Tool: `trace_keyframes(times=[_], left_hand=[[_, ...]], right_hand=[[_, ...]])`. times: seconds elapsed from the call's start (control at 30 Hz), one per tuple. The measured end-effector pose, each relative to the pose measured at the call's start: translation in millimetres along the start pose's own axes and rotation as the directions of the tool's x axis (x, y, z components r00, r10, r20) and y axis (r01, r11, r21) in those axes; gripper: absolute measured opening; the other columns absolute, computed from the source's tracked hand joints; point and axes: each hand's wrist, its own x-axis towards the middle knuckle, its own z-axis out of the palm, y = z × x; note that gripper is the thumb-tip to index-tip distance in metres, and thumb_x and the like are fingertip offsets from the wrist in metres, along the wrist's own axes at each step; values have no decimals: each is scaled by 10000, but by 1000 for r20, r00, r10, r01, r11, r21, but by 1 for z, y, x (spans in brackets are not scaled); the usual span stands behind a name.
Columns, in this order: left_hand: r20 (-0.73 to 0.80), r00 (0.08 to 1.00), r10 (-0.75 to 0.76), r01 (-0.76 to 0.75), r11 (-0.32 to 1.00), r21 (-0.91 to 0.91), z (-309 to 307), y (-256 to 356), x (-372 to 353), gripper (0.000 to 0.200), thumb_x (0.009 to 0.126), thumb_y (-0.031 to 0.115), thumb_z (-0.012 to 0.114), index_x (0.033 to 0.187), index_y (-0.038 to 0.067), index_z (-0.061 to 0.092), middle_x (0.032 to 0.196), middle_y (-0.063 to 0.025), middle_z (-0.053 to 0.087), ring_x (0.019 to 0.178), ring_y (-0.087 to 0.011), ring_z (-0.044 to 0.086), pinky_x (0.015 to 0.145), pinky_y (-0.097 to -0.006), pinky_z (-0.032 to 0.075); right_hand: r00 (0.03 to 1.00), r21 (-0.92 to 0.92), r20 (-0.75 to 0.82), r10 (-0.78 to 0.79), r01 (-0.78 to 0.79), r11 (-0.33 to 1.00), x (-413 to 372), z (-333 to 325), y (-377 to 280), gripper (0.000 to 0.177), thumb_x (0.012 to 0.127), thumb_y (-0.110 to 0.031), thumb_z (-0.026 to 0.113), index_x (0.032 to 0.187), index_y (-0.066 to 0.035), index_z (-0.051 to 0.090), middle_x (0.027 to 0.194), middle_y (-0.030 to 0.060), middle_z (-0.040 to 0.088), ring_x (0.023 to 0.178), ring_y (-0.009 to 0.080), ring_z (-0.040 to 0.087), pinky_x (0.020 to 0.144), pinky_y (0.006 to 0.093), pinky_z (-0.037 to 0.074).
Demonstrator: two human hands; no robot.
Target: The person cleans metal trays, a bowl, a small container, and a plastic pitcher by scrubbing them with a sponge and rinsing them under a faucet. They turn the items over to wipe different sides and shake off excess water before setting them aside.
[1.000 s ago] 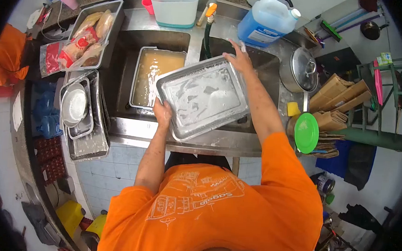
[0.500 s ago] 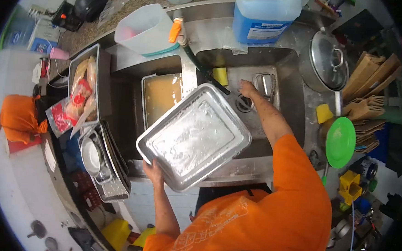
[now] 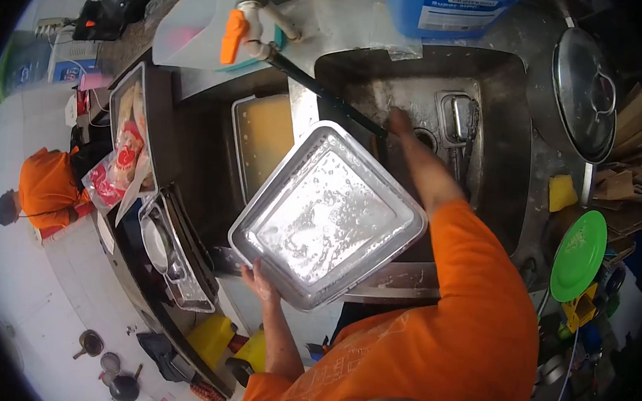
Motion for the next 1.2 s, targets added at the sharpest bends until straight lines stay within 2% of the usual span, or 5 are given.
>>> trace_keyframes(times=[0.23, 0.33, 0.43, 0.6, 1.2], left_hand=[[190, 973, 127, -83, 970, -227, 13, 21, -8, 253, 896, 133, 530, 1086, -32, 538, 1015, -101, 570, 940, -177, 518, 863, -307, 415], [248, 939, 236, -170, 950, -260, 15, 19, -4, 297, 911, 125, 529, 1146, -57, 535, 1050, -126, 595, 960, -189, 540, 874, -314, 425], [208, 938, 278, -247, 955, -162, 21, 17, 4, 321, 900, 126, 545, 1150, -74, 537, 1042, -137, 622, 940, -204, 558, 873, -322, 433], [172, 950, 259, -188, 920, -344, 29, 42, -11, 301, 828, 64, 522, 1087, -85, 563, 983, -130, 623, 892, -206, 556, 838, -319, 445], [168, 937, 307, -218, 887, -406, 77, 41, 13, 176, 892, 146, 589, 883, -30, 595, 776, -112, 617, 711, -173, 506, 714, -336, 436]], right_hand=[[931, 791, 331, 153, -362, 493, -136, -164, -44, 295, 817, -240, 601, 1059, -72, 576, 830, 45, 578, 724, 164, 568, 624, 279, 473], [995, 893, -97, 24, 76, 444, -159, -196, -90, 267, 884, -271, 575, 1105, -122, 578, 834, 58, 572, 742, 132, 559, 611, 261, 438], [895, 654, -361, -262, 444, 613, -175, -198, -172, 275, 920, -278, 563, 1151, -130, 548, 838, 107, 585, 738, 195, 585, 638, 298, 452], [886, -505, -225, -407, 251, 826, -213, -173, -229, 546, 882, -107, 522, 1404, -144, 369, 1087, 216, 602, 1009, 354, 589, 864, 447, 448], [926, -375, -76, -371, 318, 871, -411, -76, -238, 609, 834, -180, 554, 1401, -52, 372, 1428, 218, 381, 1338, 371, 341, 1082, 445, 324]])
